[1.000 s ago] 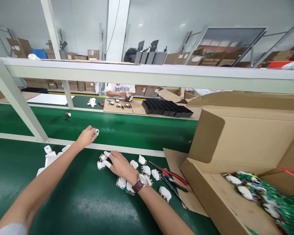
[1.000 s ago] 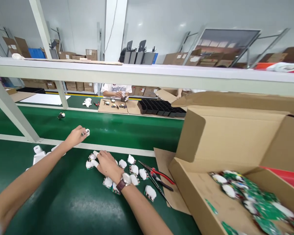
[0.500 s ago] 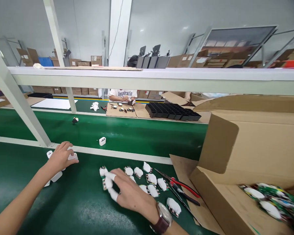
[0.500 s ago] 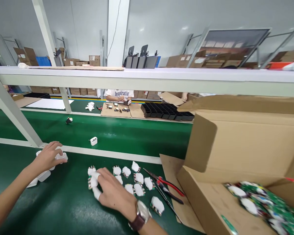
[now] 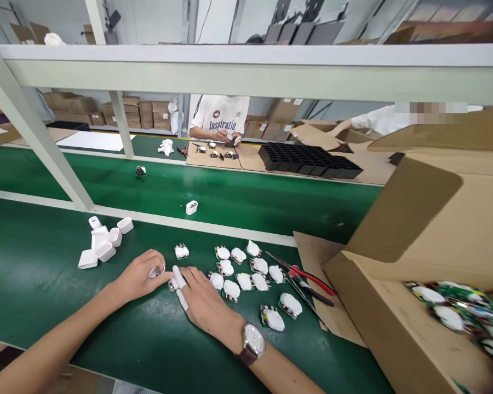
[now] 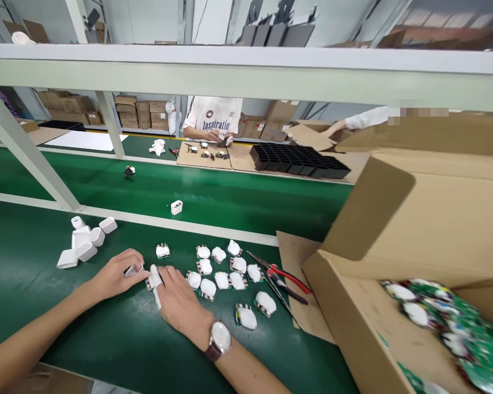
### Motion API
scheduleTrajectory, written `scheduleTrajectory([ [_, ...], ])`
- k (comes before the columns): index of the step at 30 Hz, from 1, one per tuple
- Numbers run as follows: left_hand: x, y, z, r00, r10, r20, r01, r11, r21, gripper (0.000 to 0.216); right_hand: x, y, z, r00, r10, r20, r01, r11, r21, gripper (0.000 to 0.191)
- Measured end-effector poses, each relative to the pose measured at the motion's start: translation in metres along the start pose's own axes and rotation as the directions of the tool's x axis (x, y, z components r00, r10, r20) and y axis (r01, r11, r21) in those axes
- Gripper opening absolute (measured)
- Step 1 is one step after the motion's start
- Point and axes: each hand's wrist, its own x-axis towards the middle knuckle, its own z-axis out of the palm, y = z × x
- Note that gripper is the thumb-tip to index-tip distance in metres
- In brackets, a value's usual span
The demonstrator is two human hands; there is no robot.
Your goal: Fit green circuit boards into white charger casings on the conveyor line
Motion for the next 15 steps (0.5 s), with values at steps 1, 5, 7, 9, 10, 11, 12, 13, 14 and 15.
scheduleTrajectory([
  [1,-0.004,-0.002,0.000,1.000,-0.011,0.003,0.011,1.000,-0.019,0.028,0.000,0.001,-0.001,1.000,0.000,0.000,0.000,1.000,0.017,0.045],
  [5,-0.015,-0.008,-0.013,0.991,-0.113,0.073,0.121,0.987,-0.109,0.057,-0.001,0.007,-0.001,0.999,-0.011,-0.053,0.015,0.997,0.081,0.035],
  [7,-0.018,-0.008,-0.021,0.974,-0.179,0.143,0.198,0.971,-0.137,0.079,-0.004,0.009,0.002,0.994,-0.015,-0.104,0.026,0.995,0.101,0.029],
  [9,-0.020,-0.010,-0.023,0.958,-0.209,0.198,0.243,0.956,-0.166,0.083,-0.006,0.009,0.004,0.990,-0.029,-0.140,0.043,0.994,0.102,0.027],
  [10,-0.021,-0.011,-0.022,0.955,-0.210,0.208,0.249,0.951,-0.184,0.078,-0.007,0.009,0.005,0.988,-0.030,-0.151,0.046,0.994,0.102,0.027],
  [11,-0.022,-0.012,-0.019,0.956,-0.207,0.206,0.248,0.948,-0.201,0.074,-0.007,0.008,0.005,0.987,-0.023,-0.162,0.040,0.993,0.107,0.029],
  [12,-0.023,-0.013,-0.016,0.959,-0.204,0.195,0.244,0.946,-0.214,0.071,-0.007,0.007,0.004,0.984,-0.010,-0.181,0.032,0.993,0.116,0.031],
  [13,-0.023,-0.014,-0.011,0.963,-0.202,0.177,0.239,0.946,-0.221,0.068,-0.006,0.005,0.002,0.978,0.006,-0.208,0.021,0.991,0.129,0.035],
  [14,-0.024,-0.014,-0.006,0.967,-0.201,0.157,0.232,0.948,-0.219,0.066,-0.005,0.003,0.000,0.968,0.025,-0.249,0.012,0.989,0.145,0.040],
  [15,-0.024,-0.013,-0.002,0.971,-0.197,0.138,0.223,0.952,-0.210,0.065,-0.005,0.002,-0.003,0.956,0.041,-0.291,0.008,0.986,0.164,0.045],
])
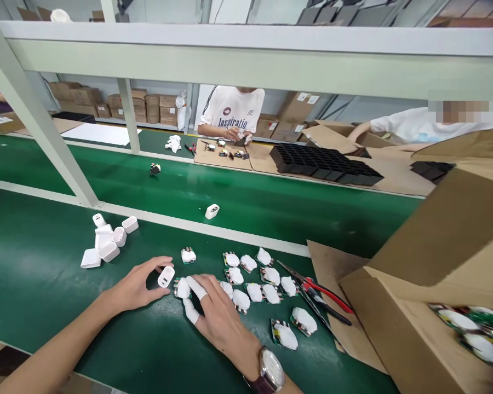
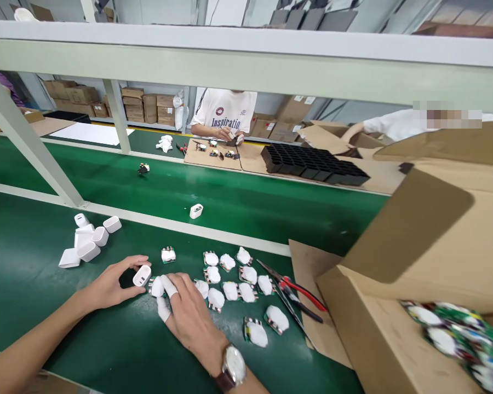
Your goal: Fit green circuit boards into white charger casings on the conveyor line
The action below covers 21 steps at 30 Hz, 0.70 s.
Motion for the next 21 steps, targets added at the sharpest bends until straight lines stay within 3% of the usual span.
scheduleTrajectory([
  [3,-0.001,0.004,0.010,0.999,0.045,-0.020,-0.044,0.998,0.035,0.063,0.004,-0.004,-0.008,0.995,0.004,-0.095,0.000,0.999,0.043,0.056],
  [7,-0.002,0.012,0.009,0.993,0.097,0.063,-0.099,0.994,0.041,0.059,0.004,-0.003,-0.013,0.989,-0.027,-0.142,0.036,0.997,0.062,0.063],
  [10,0.000,0.016,0.007,0.985,0.145,0.088,-0.152,0.986,0.074,0.040,0.002,-0.001,-0.013,0.987,-0.003,-0.159,0.013,0.998,0.066,0.066],
  [14,0.002,0.015,0.016,0.987,0.163,-0.005,-0.162,0.986,0.043,0.015,0.002,0.000,-0.017,0.986,-0.017,-0.165,0.026,0.998,0.054,0.065],
  [18,-0.001,0.014,0.030,0.994,0.073,-0.085,-0.075,0.997,-0.020,0.050,0.002,-0.001,-0.021,0.985,-0.049,-0.163,0.058,0.997,0.048,0.064],
  [21,-0.005,0.013,0.033,0.998,0.028,-0.054,-0.029,0.999,-0.015,0.069,-0.001,0.000,-0.020,0.989,-0.085,-0.121,0.091,0.995,0.045,0.060],
])
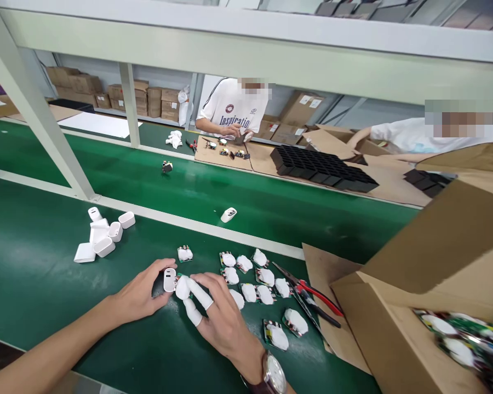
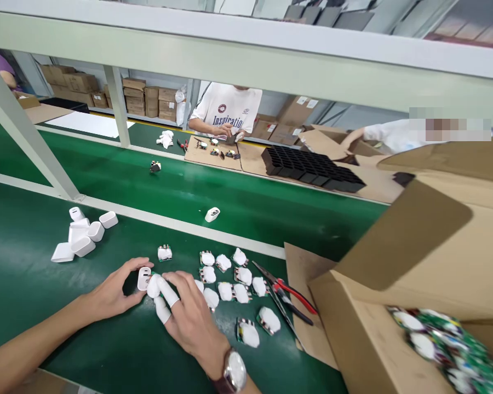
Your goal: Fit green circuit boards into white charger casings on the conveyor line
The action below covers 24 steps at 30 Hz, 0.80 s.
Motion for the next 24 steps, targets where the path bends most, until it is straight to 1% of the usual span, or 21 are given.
scheduleTrajectory([
  [4,-0.002,0.002,-0.003,0.997,0.049,0.059,-0.053,0.997,0.063,0.079,-0.002,0.001,0.003,0.998,-0.040,0.043,0.041,0.999,-0.009,0.051],
  [8,-0.002,0.004,-0.005,0.994,0.084,0.077,-0.092,0.990,0.110,0.083,-0.002,0.001,0.004,0.996,-0.030,0.087,0.031,0.999,-0.011,0.047],
  [13,0.000,0.003,-0.004,0.993,0.077,0.095,-0.086,0.992,0.094,0.083,0.000,-0.001,0.003,0.991,-0.012,0.134,0.020,0.998,-0.056,0.044],
  [18,0.002,0.004,-0.006,0.991,0.081,0.102,-0.089,0.993,0.074,0.079,0.001,-0.003,0.004,0.984,0.021,0.176,-0.011,0.998,-0.062,0.046],
  [21,0.003,0.006,-0.008,0.990,0.073,0.118,-0.080,0.995,0.062,0.079,0.003,-0.004,0.003,0.985,0.028,0.173,-0.020,0.999,-0.049,0.043],
  [24,0.003,0.006,-0.007,0.990,0.072,0.125,-0.080,0.995,0.061,0.077,0.008,-0.005,0.001,0.988,0.028,0.150,-0.023,0.999,-0.035,0.037],
])
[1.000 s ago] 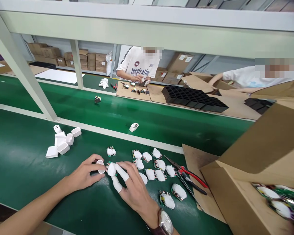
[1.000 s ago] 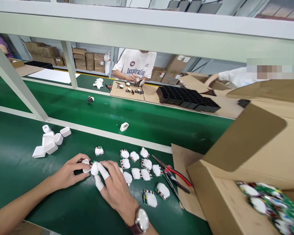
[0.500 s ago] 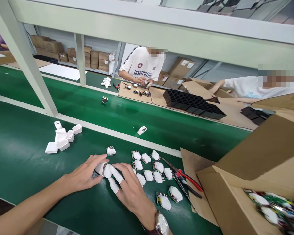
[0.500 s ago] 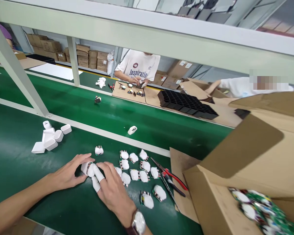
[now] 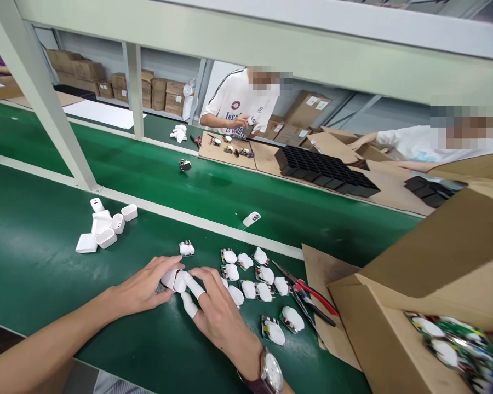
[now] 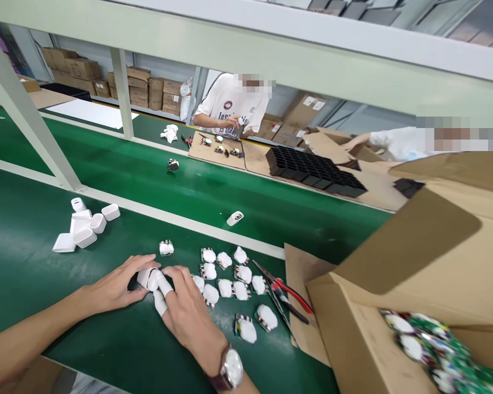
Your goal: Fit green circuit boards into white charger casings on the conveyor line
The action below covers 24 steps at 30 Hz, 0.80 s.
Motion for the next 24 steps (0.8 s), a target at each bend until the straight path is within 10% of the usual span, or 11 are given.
scheduleTrajectory([
  [24,-0.0012,0.0018,-0.0052,0.987,-0.077,0.138,0.092,0.990,-0.106,0.071,-0.0035,0.0008,0.0034,0.999,0.047,0.026,-0.049,0.995,0.082,0.035],
])
